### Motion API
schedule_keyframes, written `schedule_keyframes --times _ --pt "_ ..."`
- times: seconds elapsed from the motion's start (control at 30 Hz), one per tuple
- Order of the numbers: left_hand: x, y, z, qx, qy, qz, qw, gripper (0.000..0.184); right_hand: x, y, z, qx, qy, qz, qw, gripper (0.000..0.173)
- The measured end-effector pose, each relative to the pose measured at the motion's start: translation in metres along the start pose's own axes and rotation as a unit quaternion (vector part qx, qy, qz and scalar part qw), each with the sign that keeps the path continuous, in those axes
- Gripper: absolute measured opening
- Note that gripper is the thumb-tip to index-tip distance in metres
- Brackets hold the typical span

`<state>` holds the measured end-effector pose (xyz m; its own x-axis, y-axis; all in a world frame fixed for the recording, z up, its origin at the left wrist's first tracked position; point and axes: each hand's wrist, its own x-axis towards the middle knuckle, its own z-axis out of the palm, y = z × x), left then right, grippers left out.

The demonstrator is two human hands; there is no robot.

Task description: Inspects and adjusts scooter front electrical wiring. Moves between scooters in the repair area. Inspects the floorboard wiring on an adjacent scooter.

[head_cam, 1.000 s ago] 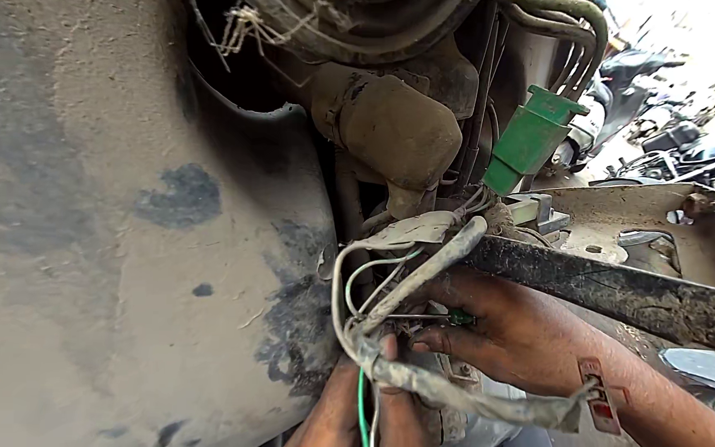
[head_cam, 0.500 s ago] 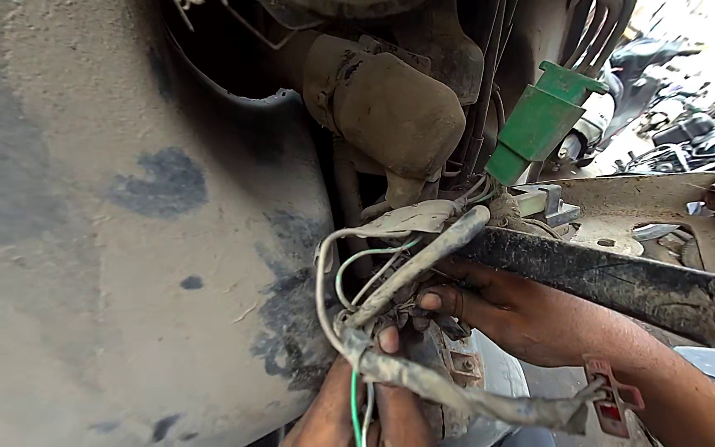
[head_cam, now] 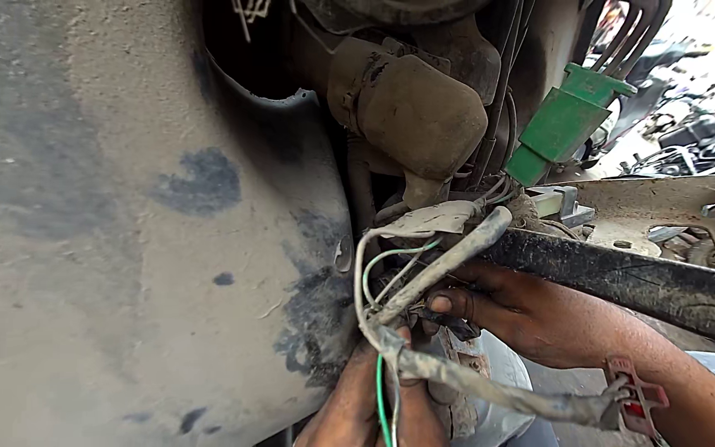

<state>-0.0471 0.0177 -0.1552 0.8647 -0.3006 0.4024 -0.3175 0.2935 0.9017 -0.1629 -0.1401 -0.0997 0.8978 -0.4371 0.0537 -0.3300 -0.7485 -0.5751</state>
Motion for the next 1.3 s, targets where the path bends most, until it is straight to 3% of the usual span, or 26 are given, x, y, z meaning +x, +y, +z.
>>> schedule_keyframes --times 0.27,0.37,0.5,0.57,0.67,0.9,0.97,1.3 --pt "0.0 -0.004 -0.001 -0.012 0.003 -0.009 1.0 0.016 0.019 -0.017 0.004 0.034 -0.024 -0.068 0.997 0.024" --pt "0.002 0.0 0.0 -0.009 0.015 -0.01 1.0 0.013 0.025 -0.02 0.005 0.062 -0.058 -0.053 0.995 0.027" --pt "0.003 0.005 -0.009 0.015 -0.033 -0.044 0.998 0.013 0.025 -0.038 -0.002 0.022 0.001 -0.129 0.991 0.024" --pt "0.003 0.004 -0.014 -0.008 -0.091 -0.074 0.993 0.027 0.023 -0.053 -0.004 0.096 0.04 -0.104 0.989 0.016" --pt "0.007 0.002 -0.009 -0.03 -0.179 -0.109 0.977 0.054 0.025 -0.068 -0.013 0.177 0.031 -0.006 0.984 0.016" --pt "0.028 0.0 0.011 -0.032 -0.175 -0.028 0.984 0.028 0.047 -0.074 -0.027 0.225 0.003 0.066 0.972 0.021" --pt "0.036 -0.002 0.014 -0.016 -0.176 0.001 0.984 0.024 0.055 -0.074 -0.03 0.22 -0.006 0.053 0.974 0.02" --pt "0.05 -0.006 0.025 0.017 -0.152 0.025 0.988 0.028 0.076 -0.07 -0.033 0.191 0.014 0.018 0.981 0.023"
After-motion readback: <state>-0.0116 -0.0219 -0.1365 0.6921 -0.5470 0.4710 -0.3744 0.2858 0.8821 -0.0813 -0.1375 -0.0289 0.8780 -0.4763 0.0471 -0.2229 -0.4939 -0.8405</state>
